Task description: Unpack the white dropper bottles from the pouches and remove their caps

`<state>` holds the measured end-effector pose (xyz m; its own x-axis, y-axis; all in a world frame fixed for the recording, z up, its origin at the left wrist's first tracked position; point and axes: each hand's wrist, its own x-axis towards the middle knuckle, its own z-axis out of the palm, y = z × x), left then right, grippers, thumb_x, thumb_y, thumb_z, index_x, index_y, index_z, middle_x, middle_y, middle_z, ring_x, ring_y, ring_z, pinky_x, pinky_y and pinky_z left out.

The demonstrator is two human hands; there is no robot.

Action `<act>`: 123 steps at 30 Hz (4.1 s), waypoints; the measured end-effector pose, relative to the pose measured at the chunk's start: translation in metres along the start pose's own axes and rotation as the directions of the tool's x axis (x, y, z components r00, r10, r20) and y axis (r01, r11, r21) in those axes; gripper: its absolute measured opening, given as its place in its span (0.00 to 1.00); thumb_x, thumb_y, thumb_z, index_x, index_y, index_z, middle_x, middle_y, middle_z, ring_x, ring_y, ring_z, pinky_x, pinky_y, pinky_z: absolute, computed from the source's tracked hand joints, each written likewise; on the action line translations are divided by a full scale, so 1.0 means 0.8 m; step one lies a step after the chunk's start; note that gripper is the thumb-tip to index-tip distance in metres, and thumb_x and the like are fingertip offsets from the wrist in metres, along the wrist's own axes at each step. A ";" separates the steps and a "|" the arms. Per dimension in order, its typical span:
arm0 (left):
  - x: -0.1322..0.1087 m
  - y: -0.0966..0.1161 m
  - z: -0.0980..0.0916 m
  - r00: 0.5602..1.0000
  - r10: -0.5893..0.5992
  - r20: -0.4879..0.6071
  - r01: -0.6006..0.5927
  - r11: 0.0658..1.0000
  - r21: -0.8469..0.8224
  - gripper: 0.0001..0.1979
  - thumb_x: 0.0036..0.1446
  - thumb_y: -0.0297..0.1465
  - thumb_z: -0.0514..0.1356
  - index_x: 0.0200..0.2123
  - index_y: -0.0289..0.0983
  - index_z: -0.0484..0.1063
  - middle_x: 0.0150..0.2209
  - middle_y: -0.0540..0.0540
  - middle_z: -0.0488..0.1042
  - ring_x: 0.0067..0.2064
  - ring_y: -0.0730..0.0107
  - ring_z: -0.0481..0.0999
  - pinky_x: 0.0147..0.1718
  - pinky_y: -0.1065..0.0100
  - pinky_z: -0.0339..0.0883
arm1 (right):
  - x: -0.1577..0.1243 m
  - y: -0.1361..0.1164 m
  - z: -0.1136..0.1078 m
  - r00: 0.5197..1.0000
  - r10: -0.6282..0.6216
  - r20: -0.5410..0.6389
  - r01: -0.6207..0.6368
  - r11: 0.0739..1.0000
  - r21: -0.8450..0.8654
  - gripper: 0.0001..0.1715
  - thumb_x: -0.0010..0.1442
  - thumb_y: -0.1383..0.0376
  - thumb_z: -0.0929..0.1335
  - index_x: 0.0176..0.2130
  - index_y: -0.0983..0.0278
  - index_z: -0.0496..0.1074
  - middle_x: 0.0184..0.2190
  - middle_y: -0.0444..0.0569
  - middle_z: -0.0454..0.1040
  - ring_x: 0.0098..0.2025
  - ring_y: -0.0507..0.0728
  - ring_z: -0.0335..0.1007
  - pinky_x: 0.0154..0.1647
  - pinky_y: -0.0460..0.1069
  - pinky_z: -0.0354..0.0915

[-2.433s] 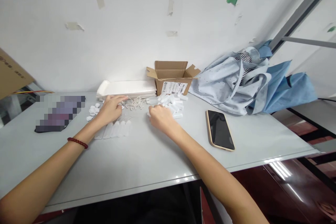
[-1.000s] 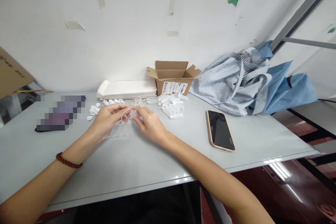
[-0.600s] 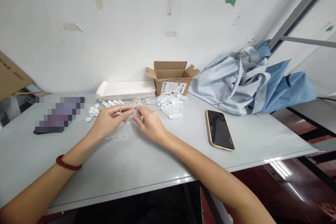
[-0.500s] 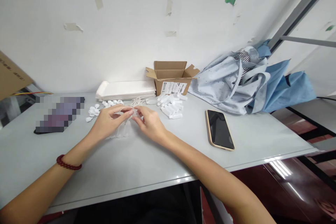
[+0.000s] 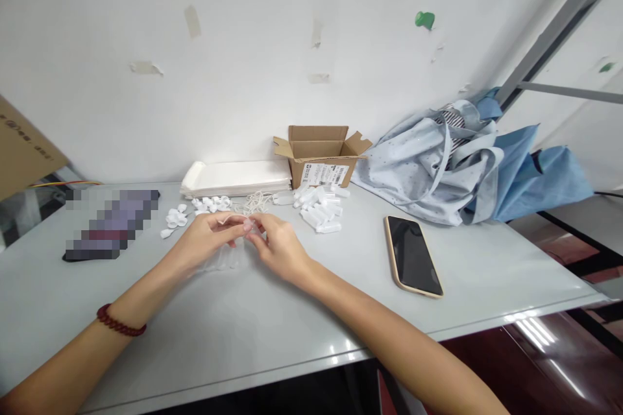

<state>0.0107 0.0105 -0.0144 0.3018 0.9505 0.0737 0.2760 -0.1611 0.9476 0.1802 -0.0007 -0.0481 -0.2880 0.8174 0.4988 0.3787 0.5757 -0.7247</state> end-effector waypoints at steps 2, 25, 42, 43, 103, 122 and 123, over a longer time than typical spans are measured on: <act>-0.001 0.004 0.001 0.999 -0.020 -0.043 0.020 1.000 -0.003 0.10 0.50 0.39 0.64 0.31 0.39 0.80 0.34 0.45 0.79 0.33 0.64 0.75 0.29 0.68 0.68 | 0.001 -0.002 -0.001 0.998 0.067 -0.020 -0.066 0.997 0.046 0.12 0.59 0.64 0.66 0.43 0.65 0.71 0.37 0.53 0.77 0.36 0.55 0.71 0.34 0.49 0.66; -0.008 -0.013 0.016 0.862 0.502 0.071 -0.451 0.694 0.562 0.17 0.54 0.32 0.62 0.49 0.40 0.69 0.49 0.41 0.69 0.52 0.55 0.69 0.49 0.54 0.66 | 0.016 -0.005 -0.015 0.826 0.449 0.340 -0.541 0.464 0.701 0.15 0.55 0.59 0.70 0.40 0.66 0.75 0.36 0.53 0.78 0.36 0.55 0.75 0.40 0.50 0.68; -0.008 -0.015 0.012 0.865 0.491 0.101 -0.447 0.664 0.600 0.21 0.54 0.33 0.62 0.52 0.40 0.65 0.50 0.41 0.70 0.53 0.54 0.68 0.50 0.53 0.64 | 0.016 -0.006 -0.020 0.833 0.445 0.330 -0.545 0.549 0.634 0.11 0.56 0.63 0.69 0.40 0.67 0.75 0.34 0.52 0.78 0.39 0.56 0.75 0.43 0.52 0.69; -0.009 -0.015 0.013 0.869 0.483 0.106 -0.443 0.668 0.598 0.22 0.54 0.33 0.63 0.53 0.40 0.65 0.50 0.41 0.70 0.53 0.54 0.67 0.49 0.53 0.64 | 0.016 -0.006 -0.019 0.830 0.445 0.335 -0.549 0.549 0.630 0.11 0.57 0.63 0.69 0.40 0.66 0.74 0.34 0.51 0.78 0.39 0.56 0.75 0.43 0.52 0.69; 0.011 -0.025 -0.024 0.992 0.123 0.027 -0.113 0.768 0.630 0.19 0.62 0.44 0.49 0.43 0.39 0.71 0.46 0.44 0.74 0.52 0.55 0.65 0.48 0.57 0.63 | 0.009 0.006 -0.012 0.941 0.241 0.238 -0.186 0.955 -0.231 0.04 0.58 0.68 0.68 0.35 0.67 0.74 0.35 0.49 0.75 0.36 0.53 0.68 0.38 0.47 0.61; 0.041 -0.049 -0.035 0.954 0.247 0.171 -0.293 0.633 0.716 0.22 0.51 0.21 0.48 0.42 0.41 0.77 0.51 0.46 0.72 0.54 0.53 0.60 0.53 0.49 0.59 | 0.049 0.098 -0.096 0.991 0.134 -0.022 -0.090 0.531 -0.843 0.29 0.55 0.79 0.59 0.50 0.63 0.73 0.49 0.57 0.69 0.46 0.64 0.57 0.44 0.54 0.55; 0.042 -0.050 -0.034 0.953 0.242 0.182 -0.297 0.627 0.720 0.22 0.51 0.21 0.48 0.41 0.40 0.78 0.51 0.45 0.73 0.53 0.53 0.60 0.52 0.50 0.59 | 0.049 0.097 -0.096 0.990 0.141 -0.019 -0.091 0.529 -0.844 0.29 0.55 0.79 0.59 0.51 0.62 0.73 0.50 0.57 0.68 0.47 0.64 0.57 0.44 0.54 0.55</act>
<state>-0.0149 0.0560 -0.0410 0.5209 0.8183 0.2430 0.7403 -0.5748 0.3487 0.2662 0.0777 -0.0483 -0.2154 0.8906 0.4005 0.9688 0.2465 -0.0272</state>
